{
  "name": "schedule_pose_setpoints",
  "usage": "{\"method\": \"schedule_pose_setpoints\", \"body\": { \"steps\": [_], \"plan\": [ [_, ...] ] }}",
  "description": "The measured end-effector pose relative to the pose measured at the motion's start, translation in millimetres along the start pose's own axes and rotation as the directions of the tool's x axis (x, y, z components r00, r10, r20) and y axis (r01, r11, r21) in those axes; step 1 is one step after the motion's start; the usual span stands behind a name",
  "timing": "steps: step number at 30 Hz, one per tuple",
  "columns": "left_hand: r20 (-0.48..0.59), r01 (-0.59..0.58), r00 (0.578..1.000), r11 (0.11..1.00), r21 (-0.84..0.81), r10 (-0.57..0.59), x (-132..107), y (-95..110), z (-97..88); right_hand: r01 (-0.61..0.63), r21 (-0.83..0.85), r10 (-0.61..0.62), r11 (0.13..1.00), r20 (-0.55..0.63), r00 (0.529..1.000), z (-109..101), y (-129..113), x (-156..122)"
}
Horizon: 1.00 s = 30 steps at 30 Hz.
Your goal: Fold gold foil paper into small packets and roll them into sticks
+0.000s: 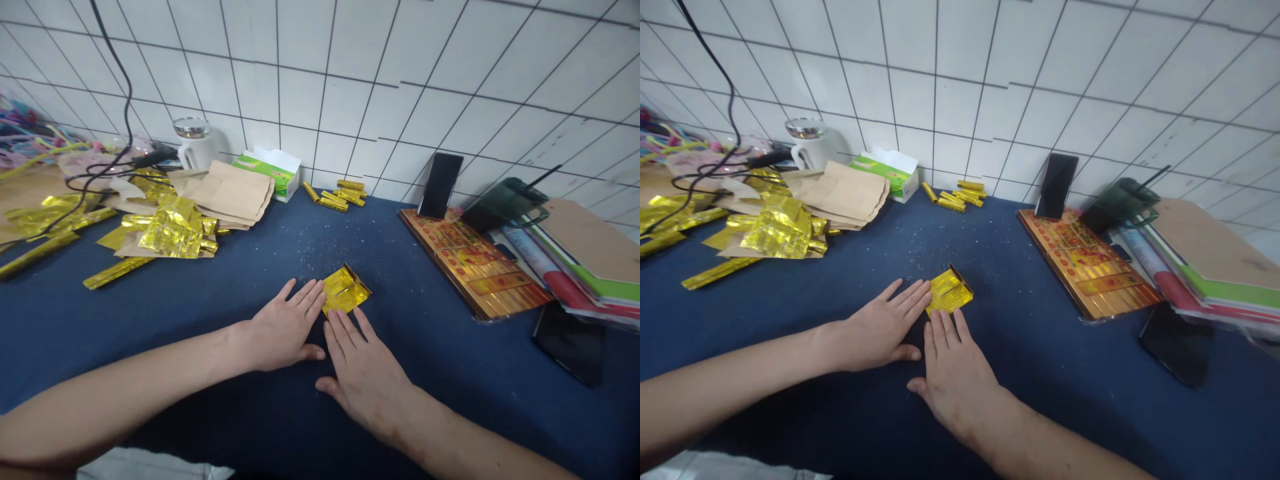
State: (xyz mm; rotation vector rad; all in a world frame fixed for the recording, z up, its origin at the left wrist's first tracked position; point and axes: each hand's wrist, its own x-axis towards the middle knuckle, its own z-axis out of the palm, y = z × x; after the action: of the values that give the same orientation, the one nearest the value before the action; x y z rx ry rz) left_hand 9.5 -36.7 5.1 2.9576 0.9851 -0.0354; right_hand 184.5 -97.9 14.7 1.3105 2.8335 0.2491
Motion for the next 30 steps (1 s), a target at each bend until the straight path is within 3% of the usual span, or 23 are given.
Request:
{"method": "schedule_pose_setpoints", "body": {
  "steps": [10,16,21,22,24,27,28,30],
  "plan": [
    [0.123,-0.004,0.992,0.997,-0.071,0.013,5,-5,-12.3,0.033,-0.009,-0.032,0.999,0.059,0.998,-9,-5,-1],
    [0.056,-0.058,0.996,0.984,-0.166,0.069,9,-17,-17.2,0.064,0.127,-0.067,0.99,0.021,0.998,-15,-4,1],
    [-0.052,-0.023,0.999,0.992,-0.121,0.016,18,-14,-13.1,0.15,0.371,-0.1,0.916,-0.15,0.984,-23,6,1],
    [-0.073,-0.02,0.997,0.994,-0.108,0.012,20,-13,-11.4,0.175,0.442,-0.08,0.88,-0.224,0.971,-25,13,1],
    [-0.115,-0.024,0.993,0.996,-0.086,0.014,21,-10,-8.6,0.148,0.529,0.094,0.836,-0.403,0.91,-27,32,3],
    [-0.169,-0.019,0.986,0.998,-0.064,0.007,21,-7,-7.9,-0.056,0.466,0.331,0.883,-0.534,0.778,-18,64,5],
    [-0.183,-0.012,0.983,0.998,-0.061,0.001,21,-6,-8.4,-0.114,0.411,0.333,0.905,-0.516,0.789,-12,72,6],
    [-0.204,-0.009,0.979,0.998,-0.061,-0.004,21,-5,-9.5,-0.14,0.31,0.265,0.94,-0.408,0.874,3,82,7]
  ]
}}
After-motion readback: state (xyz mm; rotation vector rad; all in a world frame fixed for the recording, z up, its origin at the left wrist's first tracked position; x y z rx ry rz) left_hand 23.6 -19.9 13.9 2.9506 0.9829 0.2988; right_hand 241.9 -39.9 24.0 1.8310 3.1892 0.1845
